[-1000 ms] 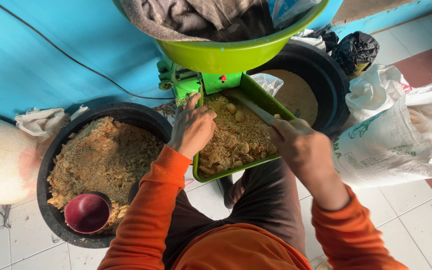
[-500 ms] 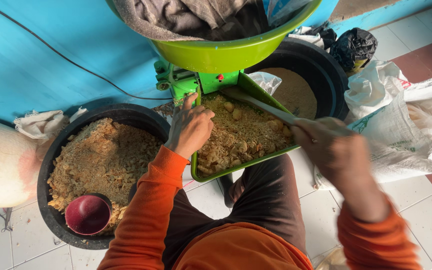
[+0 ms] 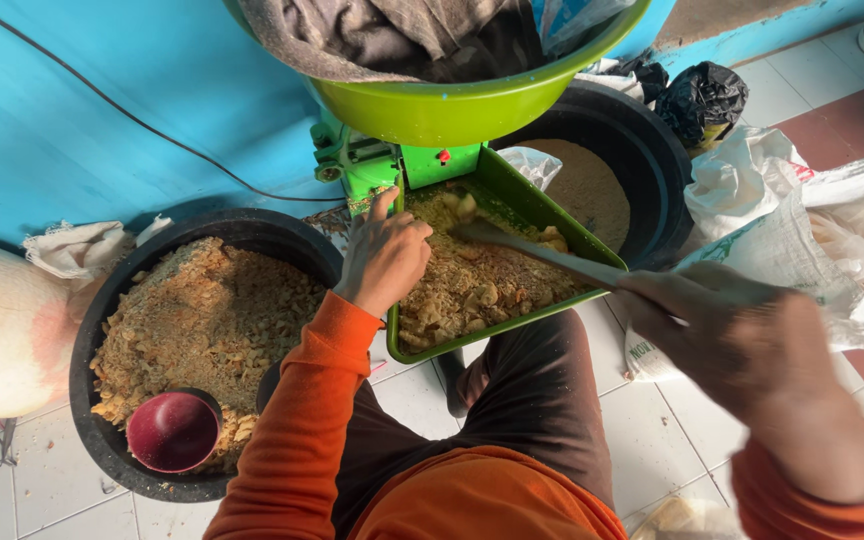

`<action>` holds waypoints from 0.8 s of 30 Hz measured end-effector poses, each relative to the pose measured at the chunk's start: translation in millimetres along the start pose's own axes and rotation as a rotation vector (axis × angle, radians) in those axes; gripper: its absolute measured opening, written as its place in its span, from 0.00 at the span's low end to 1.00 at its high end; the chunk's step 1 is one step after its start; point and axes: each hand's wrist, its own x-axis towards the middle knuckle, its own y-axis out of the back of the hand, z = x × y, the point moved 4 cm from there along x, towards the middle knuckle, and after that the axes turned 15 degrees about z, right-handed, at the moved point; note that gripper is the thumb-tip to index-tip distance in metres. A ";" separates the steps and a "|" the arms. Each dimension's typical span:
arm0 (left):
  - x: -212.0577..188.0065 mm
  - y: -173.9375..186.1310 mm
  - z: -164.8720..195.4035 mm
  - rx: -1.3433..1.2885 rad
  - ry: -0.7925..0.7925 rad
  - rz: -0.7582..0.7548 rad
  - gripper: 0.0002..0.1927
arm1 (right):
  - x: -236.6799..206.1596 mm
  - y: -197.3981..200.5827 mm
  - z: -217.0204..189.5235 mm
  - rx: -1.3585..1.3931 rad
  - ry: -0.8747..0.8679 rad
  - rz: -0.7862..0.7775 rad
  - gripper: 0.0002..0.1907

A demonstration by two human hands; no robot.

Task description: The person sits on the floor beside a green grinding machine and scoops fried food pieces from a large black basin into a green tray. They use a wooden paddle to push the pieces from the tray into the machine's hopper, repeating the cycle to feed the grinder.

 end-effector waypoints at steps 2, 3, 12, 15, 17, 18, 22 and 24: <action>-0.2 -1.2 -1.0 -0.003 0.012 -0.027 0.08 | 1.8 -11.0 -7.1 0.059 0.041 0.102 0.09; -0.3 -1.7 -1.4 -0.005 0.018 -0.042 0.08 | 3.4 -17.1 -11.0 0.069 0.036 0.111 0.09; -1.2 -5.5 -3.2 0.022 0.001 -0.060 0.08 | 8.3 -27.7 -45.6 0.061 0.018 0.214 0.07; -1.2 -5.7 -3.8 0.009 0.006 -0.043 0.06 | 8.8 -21.9 -41.3 0.046 -0.002 0.219 0.07; -1.6 -4.1 -3.1 -0.022 0.013 -0.018 0.08 | 12.3 -25.1 -39.2 0.013 -0.002 0.241 0.06; -1.6 -2.8 -2.6 -0.036 0.016 -0.004 0.09 | 15.1 -30.4 -38.4 -0.004 -0.014 0.232 0.06; -0.7 0.6 -1.1 -0.032 0.019 -0.001 0.08 | 13.6 -39.7 -35.1 -0.010 -0.011 0.220 0.07; -1.1 1.6 -0.9 -0.045 0.031 -0.010 0.08 | 7.3 -35.0 -32.2 0.003 -0.009 0.228 0.07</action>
